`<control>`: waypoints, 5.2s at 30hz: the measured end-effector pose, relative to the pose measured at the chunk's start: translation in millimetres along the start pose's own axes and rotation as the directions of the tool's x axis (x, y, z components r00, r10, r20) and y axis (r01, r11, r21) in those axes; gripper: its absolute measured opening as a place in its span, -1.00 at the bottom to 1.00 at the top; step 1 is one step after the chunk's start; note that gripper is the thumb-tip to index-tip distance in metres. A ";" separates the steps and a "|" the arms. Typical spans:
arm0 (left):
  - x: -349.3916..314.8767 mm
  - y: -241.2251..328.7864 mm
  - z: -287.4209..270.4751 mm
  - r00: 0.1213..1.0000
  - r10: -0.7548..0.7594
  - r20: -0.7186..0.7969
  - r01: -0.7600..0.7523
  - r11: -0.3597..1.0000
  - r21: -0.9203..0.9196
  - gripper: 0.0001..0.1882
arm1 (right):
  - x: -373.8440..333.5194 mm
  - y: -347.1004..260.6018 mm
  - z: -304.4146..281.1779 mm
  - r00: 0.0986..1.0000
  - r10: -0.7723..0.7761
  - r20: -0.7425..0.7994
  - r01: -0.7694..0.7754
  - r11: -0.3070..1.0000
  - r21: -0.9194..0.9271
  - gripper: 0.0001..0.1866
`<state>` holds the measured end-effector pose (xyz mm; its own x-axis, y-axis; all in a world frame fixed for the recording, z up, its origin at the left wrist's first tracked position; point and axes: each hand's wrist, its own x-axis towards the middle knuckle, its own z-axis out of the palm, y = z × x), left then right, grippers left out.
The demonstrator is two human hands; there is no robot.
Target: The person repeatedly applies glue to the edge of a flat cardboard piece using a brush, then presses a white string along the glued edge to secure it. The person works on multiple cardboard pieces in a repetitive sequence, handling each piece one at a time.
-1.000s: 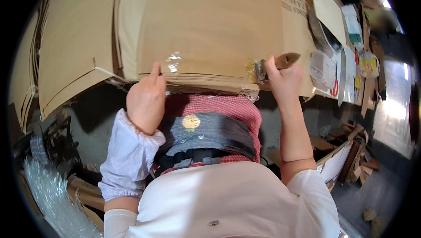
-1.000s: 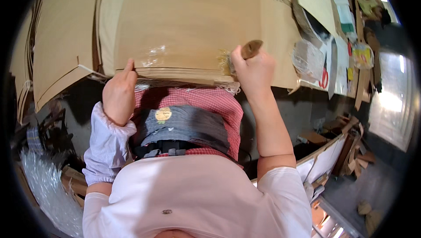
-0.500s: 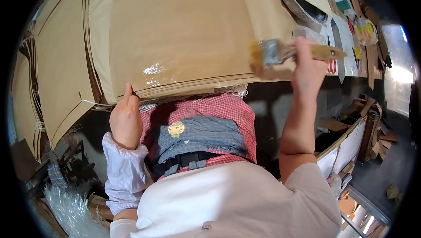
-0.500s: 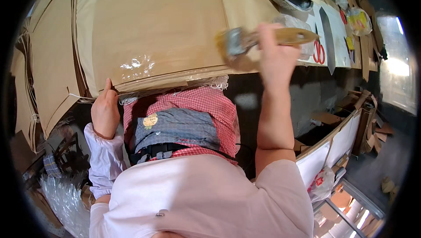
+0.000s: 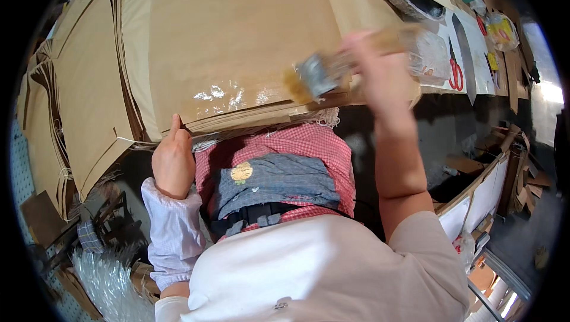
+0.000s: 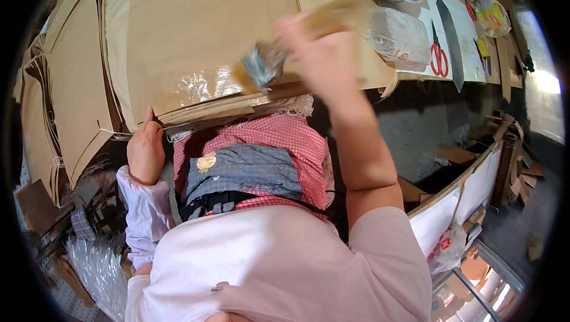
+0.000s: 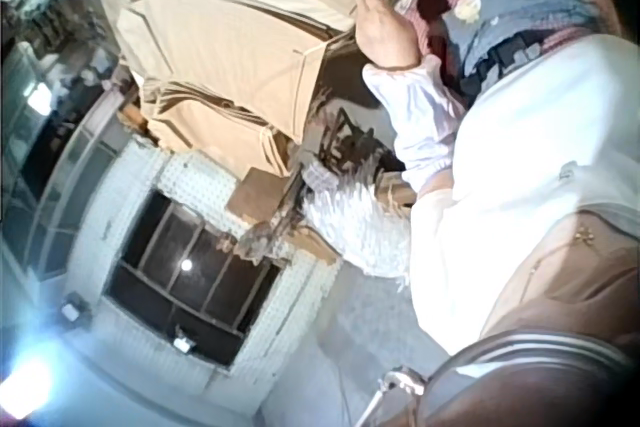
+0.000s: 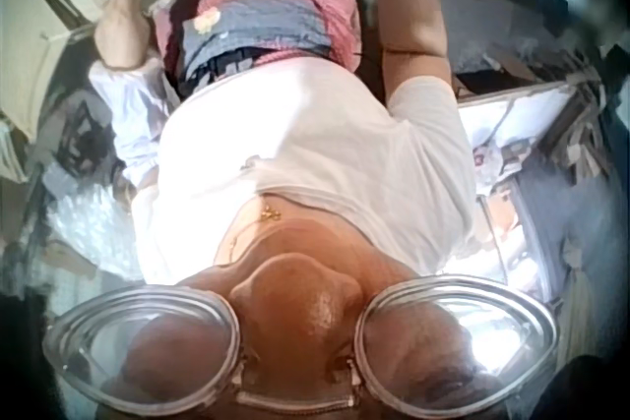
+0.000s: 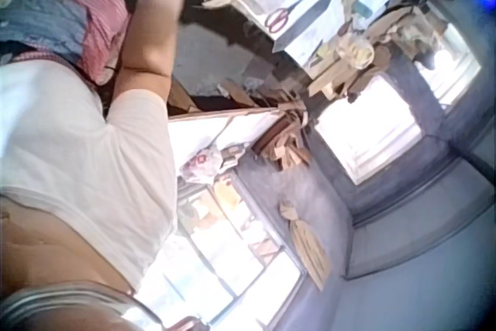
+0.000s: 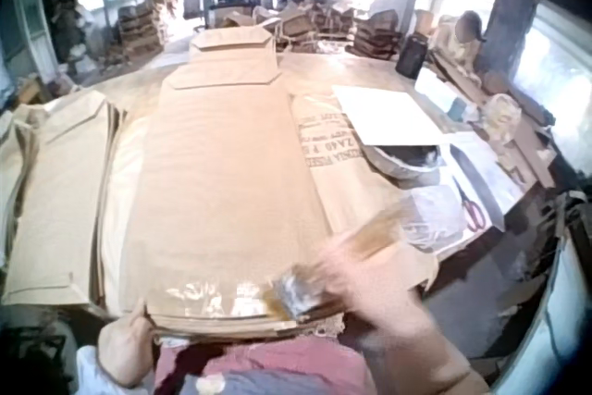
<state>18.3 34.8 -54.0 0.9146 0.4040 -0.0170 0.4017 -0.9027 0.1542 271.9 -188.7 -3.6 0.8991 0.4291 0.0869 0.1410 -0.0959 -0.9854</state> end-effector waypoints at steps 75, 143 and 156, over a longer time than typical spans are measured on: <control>58.0 -6.1 -1.4 0.970 -0.177 -0.168 0.174 0.984 -0.033 -0.68 | -18.0 79.7 51.5 0.864 -0.446 0.232 0.402 0.338 -0.851 -0.77; -19.4 -37.7 -30.1 0.893 -0.177 -0.414 -0.043 0.882 -0.469 -0.53 | 11.8 18.2 -134.5 0.997 -0.081 -0.008 -0.014 -0.067 -0.998 -0.39; 36.6 -66.4 37.9 0.934 -0.295 -0.202 0.141 0.824 -0.549 -0.42 | 113.2 -2.6 -185.8 0.869 -0.264 -0.419 0.015 0.859 -0.512 -0.79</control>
<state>26.9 103.9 -102.3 0.7264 0.6733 0.1379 0.4343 -0.6053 0.6671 450.3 -306.8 36.1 0.9175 0.0220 0.3972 0.3463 -0.5357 -0.7702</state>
